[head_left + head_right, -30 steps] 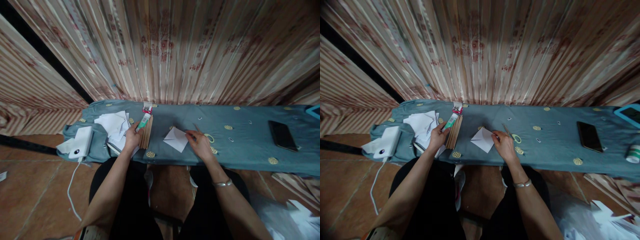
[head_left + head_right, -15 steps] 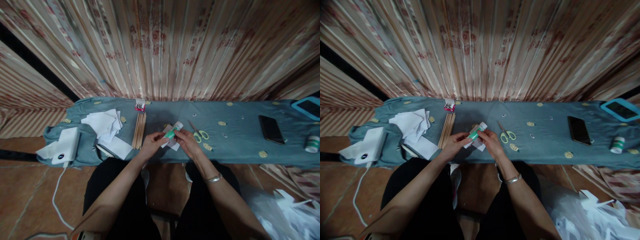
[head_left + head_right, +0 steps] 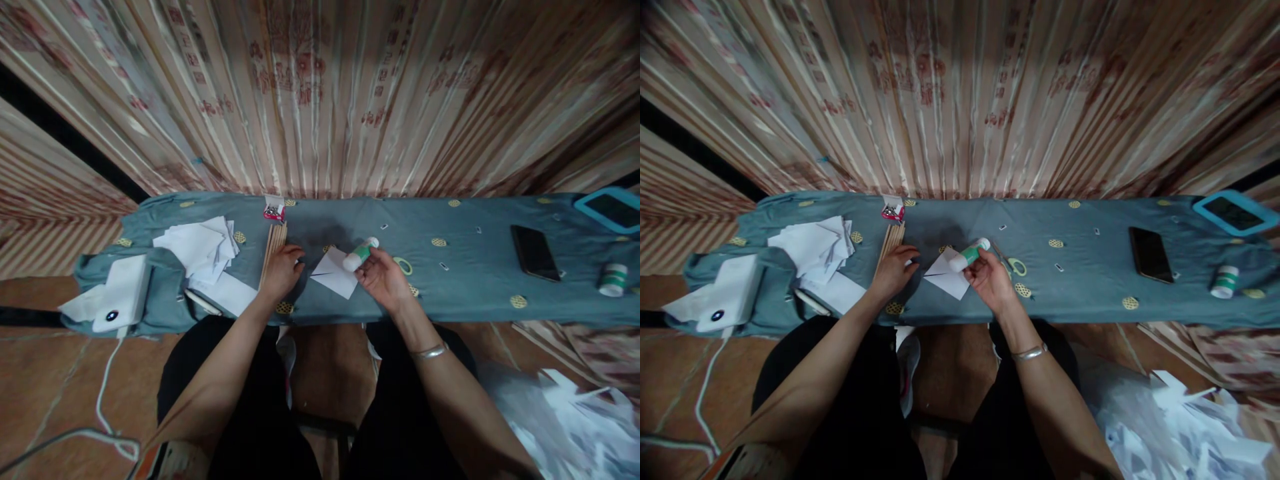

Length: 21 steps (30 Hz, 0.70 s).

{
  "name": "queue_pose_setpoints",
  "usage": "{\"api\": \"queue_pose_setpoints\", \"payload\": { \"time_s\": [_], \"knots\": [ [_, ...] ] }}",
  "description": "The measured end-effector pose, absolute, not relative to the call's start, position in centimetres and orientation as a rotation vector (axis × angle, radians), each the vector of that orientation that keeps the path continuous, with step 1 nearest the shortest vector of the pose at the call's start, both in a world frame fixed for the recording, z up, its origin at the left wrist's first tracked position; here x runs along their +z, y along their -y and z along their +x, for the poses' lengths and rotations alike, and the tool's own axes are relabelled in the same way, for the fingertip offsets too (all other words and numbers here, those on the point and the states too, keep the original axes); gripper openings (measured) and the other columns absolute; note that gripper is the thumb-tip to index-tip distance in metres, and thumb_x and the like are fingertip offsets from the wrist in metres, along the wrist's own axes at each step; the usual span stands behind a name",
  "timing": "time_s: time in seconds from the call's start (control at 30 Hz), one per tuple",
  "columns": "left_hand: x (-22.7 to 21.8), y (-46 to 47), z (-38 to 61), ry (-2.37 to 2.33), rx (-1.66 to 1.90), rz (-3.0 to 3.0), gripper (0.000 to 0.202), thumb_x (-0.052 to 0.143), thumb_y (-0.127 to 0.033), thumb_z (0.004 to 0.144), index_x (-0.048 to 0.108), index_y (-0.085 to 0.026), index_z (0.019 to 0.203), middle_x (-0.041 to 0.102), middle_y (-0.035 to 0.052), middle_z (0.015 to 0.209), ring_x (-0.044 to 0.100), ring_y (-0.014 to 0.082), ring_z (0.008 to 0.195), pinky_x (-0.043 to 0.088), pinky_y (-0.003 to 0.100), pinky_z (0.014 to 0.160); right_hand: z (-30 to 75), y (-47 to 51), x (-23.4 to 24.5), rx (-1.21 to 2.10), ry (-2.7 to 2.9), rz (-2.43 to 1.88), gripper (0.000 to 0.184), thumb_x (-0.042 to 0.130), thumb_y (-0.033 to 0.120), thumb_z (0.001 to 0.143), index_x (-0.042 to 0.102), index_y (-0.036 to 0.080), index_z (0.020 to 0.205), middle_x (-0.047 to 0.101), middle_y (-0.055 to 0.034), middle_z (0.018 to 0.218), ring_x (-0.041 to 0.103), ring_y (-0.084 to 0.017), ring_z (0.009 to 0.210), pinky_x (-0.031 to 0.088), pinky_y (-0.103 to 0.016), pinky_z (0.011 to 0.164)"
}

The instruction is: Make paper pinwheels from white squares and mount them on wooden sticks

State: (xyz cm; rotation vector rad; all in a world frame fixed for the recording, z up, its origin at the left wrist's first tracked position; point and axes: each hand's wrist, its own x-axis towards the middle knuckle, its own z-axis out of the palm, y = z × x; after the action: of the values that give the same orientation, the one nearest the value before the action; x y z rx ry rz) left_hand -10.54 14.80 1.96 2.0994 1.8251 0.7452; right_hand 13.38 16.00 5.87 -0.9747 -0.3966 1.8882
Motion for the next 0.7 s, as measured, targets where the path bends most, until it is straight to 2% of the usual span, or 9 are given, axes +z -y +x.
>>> {"api": "queue_pose_setpoints", "payload": {
  "time_s": [0.13,0.3,0.4,0.5,0.6,0.7],
  "knots": [
    [2.3,-13.9,-9.6,-1.856,0.756,2.236,0.034,0.058,-0.017,0.086,0.064,-0.016,0.12,0.062,0.0118,0.129,0.055,0.0282,0.123,0.043,0.046,0.11,13.4,-15.8,6.2,1.888,0.374,-0.954,0.004,0.067,0.022,0.082,0.063,0.021,0.08,0.075,-0.0002,0.072,0.07,-0.013,0.065,0.054,-0.016,0.046],
    [2.5,-11.2,-7.2,-1.626,0.853,2.421,0.035,0.048,-0.023,0.095,0.058,-0.015,0.127,0.058,0.0145,0.135,0.052,0.0275,0.125,0.045,0.048,0.106,13.8,-15.6,6.5,1.856,0.415,-0.953,0.003,0.068,0.019,0.079,0.066,0.018,0.078,0.076,-0.0016,0.074,0.068,-0.011,0.062,0.055,-0.015,0.05],
    [2.7,-9.6,-5.6,-1.516,0.767,2.578,0.038,0.051,-0.027,0.095,0.055,-0.018,0.132,0.049,0.0167,0.145,0.044,0.0308,0.134,0.036,0.058,0.111,14.2,-15.8,6.5,1.806,0.463,-0.924,0.003,0.069,0.017,0.076,0.067,0.019,0.076,0.075,-0.0007,0.074,0.068,-0.01,0.065,0.056,-0.015,0.055],
    [3.0,-8.9,-5.0,-1.467,0.658,2.674,0.04,0.054,-0.03,0.094,0.055,-0.017,0.132,0.045,0.0192,0.148,0.038,0.034,0.14,0.029,0.062,0.113,14.6,-16.3,6.4,1.745,0.507,-0.897,0.01,0.071,0.014,0.069,0.065,0.02,0.073,0.075,0.0013,0.074,0.067,-0.009,0.066,0.056,-0.014,0.057],
    [2.8,-8.9,-5.2,-1.426,0.551,2.699,0.045,0.056,-0.038,0.093,0.055,-0.017,0.133,0.045,0.0204,0.148,0.035,0.0359,0.142,0.027,0.063,0.113,14.7,-16.8,6.0,1.654,0.598,-0.915,0.019,0.077,0.014,0.06,0.062,0.021,0.069,0.073,0.0026,0.074,0.067,-0.01,0.068,0.055,-0.016,0.06],
    [2.4,-9.4,-5.3,-1.404,0.479,2.7,0.054,0.057,-0.048,0.091,0.052,-0.02,0.137,0.042,0.0213,0.15,0.032,0.0377,0.144,0.026,0.064,0.112,14.5,-16.9,5.5,1.482,0.776,-1.005,0.024,0.083,0.022,0.058,0.063,0.021,0.071,0.072,0.0019,0.074,0.066,-0.012,0.069,0.056,-0.022,0.065]
  ]
}}
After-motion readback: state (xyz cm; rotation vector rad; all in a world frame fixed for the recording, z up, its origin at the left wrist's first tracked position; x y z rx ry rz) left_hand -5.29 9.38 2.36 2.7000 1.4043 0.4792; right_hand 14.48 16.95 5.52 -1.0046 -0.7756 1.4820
